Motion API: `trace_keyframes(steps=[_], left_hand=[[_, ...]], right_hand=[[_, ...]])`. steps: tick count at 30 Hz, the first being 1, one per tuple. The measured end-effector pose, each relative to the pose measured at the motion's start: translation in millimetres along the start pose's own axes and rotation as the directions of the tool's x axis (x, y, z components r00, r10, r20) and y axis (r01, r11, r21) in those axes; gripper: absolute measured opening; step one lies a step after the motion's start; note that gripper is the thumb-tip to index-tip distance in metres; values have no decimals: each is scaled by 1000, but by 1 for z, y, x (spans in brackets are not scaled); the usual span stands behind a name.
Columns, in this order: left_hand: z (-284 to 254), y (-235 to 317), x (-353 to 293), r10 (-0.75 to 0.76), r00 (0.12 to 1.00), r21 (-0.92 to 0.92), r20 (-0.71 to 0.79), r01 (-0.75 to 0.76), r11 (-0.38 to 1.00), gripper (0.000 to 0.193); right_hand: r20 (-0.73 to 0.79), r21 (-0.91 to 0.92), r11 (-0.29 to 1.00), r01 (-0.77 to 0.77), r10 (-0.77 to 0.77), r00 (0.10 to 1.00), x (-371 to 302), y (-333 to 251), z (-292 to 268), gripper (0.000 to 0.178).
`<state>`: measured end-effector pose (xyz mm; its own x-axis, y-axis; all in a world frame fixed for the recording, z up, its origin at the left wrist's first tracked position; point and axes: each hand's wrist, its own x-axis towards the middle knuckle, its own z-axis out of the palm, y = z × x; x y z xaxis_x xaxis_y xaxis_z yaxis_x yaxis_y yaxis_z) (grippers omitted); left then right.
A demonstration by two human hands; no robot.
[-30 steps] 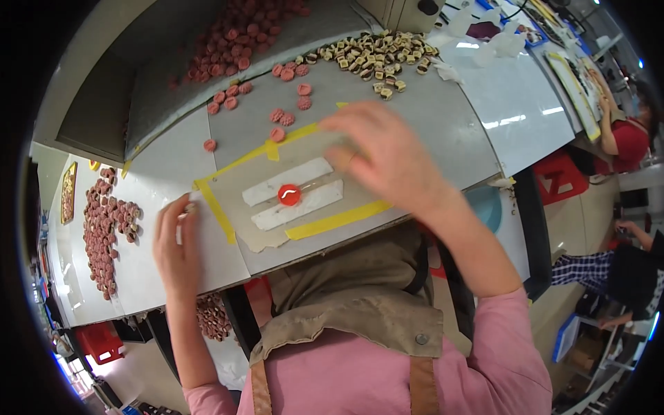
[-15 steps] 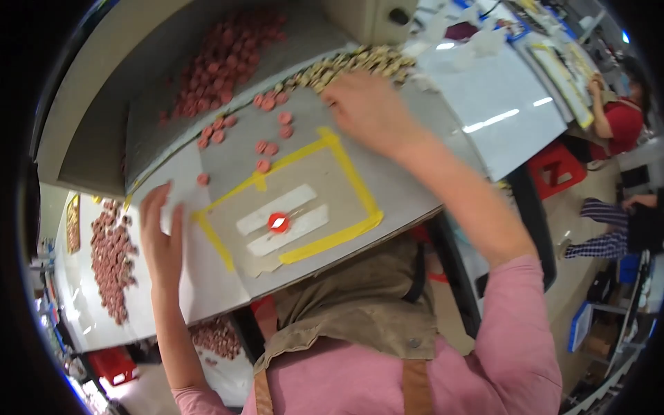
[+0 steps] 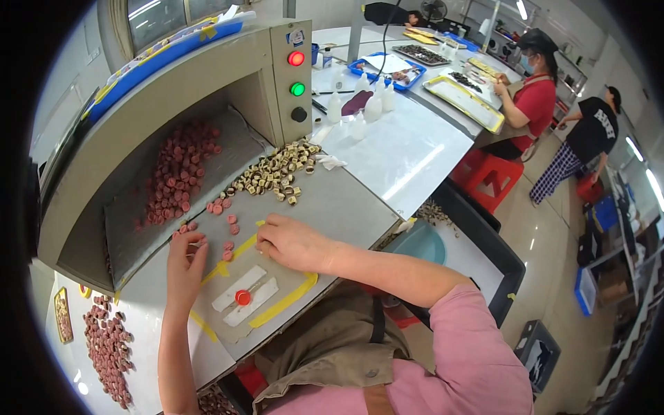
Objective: The person assembles small pink and yellow plastic components by hand at a factory workbench.
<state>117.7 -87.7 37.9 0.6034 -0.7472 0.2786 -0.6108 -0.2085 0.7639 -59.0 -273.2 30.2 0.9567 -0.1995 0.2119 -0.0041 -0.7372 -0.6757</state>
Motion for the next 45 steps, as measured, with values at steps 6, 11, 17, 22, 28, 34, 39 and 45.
trace_keyframes(steps=[6, 11, 17, 22, 28, 34, 39, 45], left_hand=[[-32, 12, -51, -327, 945, -514, -2, 280, 811, 23], [-40, 22, -103, -546, 838, -697, -8, 387, 603, 28], [-21, 29, -130, -526, 850, -907, 33, 246, 341, 33], [-9, 32, -135, -534, 844, -951, 47, 200, 234, 38], [6, 23, -129, -469, 859, -967, 206, 253, 37, 40], [4, 9, -138, -394, 900, -975, 187, 221, 40, 38], [3, 8, -151, -414, 900, -984, 135, 172, 54, 36], [1, 4, -159, -377, 918, -985, 121, 159, 72, 33]], right_hand=[[-11, -17, 999, 39, -39, 999, 7, 4, -3, 18], [-4, -106, 939, 328, -331, 944, 5, 12, -2, 18], [55, -165, 949, 267, -261, 964, 1, -3, -1, 18], [194, -197, 941, 276, -238, 952, 9, -10, 0, 20], [173, -292, 920, 262, -218, 960, 5, -6, -3, 16], [141, -21, 992, 128, -124, 982, 4, -42, 30, 17], [154, -26, 945, 327, -319, 935, 3, -62, 62, 18], [186, -133, 929, 345, -319, 929, -4, -59, 77, 18]])
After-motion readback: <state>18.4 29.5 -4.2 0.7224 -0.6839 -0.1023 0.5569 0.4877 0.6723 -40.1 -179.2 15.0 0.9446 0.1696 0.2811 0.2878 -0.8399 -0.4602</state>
